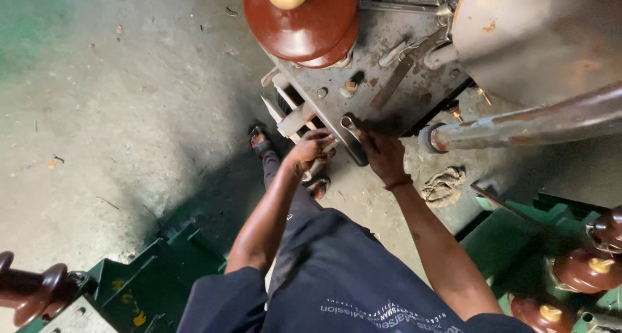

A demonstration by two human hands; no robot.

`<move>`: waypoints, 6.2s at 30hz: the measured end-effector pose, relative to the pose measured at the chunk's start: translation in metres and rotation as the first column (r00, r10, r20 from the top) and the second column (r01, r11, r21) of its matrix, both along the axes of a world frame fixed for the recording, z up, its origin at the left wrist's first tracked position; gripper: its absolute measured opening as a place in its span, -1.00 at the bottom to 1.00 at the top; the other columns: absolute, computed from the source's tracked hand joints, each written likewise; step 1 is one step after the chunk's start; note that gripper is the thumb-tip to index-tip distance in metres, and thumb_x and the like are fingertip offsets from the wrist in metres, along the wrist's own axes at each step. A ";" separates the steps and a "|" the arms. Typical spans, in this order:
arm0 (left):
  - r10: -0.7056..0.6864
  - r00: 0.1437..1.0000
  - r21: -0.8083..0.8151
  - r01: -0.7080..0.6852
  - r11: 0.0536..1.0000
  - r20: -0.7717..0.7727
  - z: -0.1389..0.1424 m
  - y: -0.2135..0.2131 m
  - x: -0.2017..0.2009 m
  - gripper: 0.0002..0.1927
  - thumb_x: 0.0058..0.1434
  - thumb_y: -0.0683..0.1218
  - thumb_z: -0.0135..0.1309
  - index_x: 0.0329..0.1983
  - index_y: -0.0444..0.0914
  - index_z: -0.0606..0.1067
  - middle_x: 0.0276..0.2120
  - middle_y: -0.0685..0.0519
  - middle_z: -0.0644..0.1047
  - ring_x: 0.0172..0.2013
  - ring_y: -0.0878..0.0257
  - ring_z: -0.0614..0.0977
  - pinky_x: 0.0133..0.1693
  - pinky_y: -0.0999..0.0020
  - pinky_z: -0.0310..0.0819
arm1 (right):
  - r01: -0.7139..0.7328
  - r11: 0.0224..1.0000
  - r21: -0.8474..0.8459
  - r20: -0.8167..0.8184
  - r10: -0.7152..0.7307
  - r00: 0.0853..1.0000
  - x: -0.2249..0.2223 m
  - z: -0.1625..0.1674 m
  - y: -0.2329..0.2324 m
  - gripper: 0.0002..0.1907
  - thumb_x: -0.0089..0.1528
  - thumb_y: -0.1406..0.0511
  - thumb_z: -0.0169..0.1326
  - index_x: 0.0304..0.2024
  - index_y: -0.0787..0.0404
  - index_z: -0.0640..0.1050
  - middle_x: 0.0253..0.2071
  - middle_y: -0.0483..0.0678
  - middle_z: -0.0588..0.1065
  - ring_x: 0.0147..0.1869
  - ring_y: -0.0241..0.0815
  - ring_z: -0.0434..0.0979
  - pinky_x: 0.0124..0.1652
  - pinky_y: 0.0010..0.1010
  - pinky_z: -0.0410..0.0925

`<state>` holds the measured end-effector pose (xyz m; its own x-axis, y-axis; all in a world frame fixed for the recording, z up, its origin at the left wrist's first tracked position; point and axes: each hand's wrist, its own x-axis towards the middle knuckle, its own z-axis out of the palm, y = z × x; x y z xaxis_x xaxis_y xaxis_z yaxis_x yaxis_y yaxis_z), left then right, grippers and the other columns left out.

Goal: The person uses two wrenches to tighten bolts on a metal bracket attached to a large brown insulator. They reposition the wrenches and adjust their stance multiple times while working on different bolts on the same assembly.

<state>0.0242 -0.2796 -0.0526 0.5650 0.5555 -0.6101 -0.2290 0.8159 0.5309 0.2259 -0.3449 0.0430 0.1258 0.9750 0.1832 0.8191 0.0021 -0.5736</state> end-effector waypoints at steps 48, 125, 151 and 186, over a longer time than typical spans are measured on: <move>-0.203 0.958 0.282 0.141 0.949 0.203 0.000 0.052 0.005 -0.78 0.37 -0.21 0.09 0.05 -0.35 0.52 -0.31 0.10 0.57 -0.36 0.30 0.56 -0.39 0.37 0.40 | -0.004 0.998 -0.063 0.011 0.005 1.000 -0.005 0.010 0.003 -0.62 0.41 0.00 0.00 -0.21 0.10 0.63 -0.45 -0.02 0.57 -0.30 0.09 0.59 -0.28 -0.10 0.37; 0.300 0.900 0.019 -0.322 0.946 0.317 -0.001 -0.019 0.039 -0.63 0.43 -0.20 -0.03 0.28 -0.22 0.47 -0.07 0.15 0.56 -0.20 0.36 0.57 -0.28 0.52 0.47 | 0.073 0.980 -0.187 0.099 -0.055 0.994 -0.002 -0.002 0.006 -0.65 0.39 0.05 0.09 -0.33 0.13 0.62 -0.47 0.02 0.55 -0.33 0.12 0.56 -0.34 -0.06 0.34; 0.342 0.919 -0.266 -0.286 0.921 0.197 -0.016 0.000 0.043 -0.67 0.55 0.00 0.03 -0.29 -0.28 0.36 -0.58 0.10 0.35 -0.65 0.28 0.32 -0.55 0.32 0.31 | 0.075 0.983 -0.170 0.055 -0.066 0.996 -0.011 0.014 0.007 -0.63 0.38 0.00 0.02 -0.24 0.09 0.65 -0.44 0.05 0.55 -0.32 0.18 0.56 -0.36 -0.03 0.33; 0.255 0.873 -0.074 -0.248 0.966 0.415 -0.030 0.004 0.061 -0.74 0.54 -0.04 -0.03 0.04 -0.33 0.52 -0.33 0.00 0.57 -0.42 0.26 0.55 -0.44 0.38 0.45 | 0.094 0.958 -0.273 0.130 -0.060 0.990 0.000 0.002 0.006 -0.63 0.35 0.02 0.06 -0.31 0.13 0.64 -0.46 0.06 0.55 -0.33 0.13 0.58 -0.35 -0.08 0.36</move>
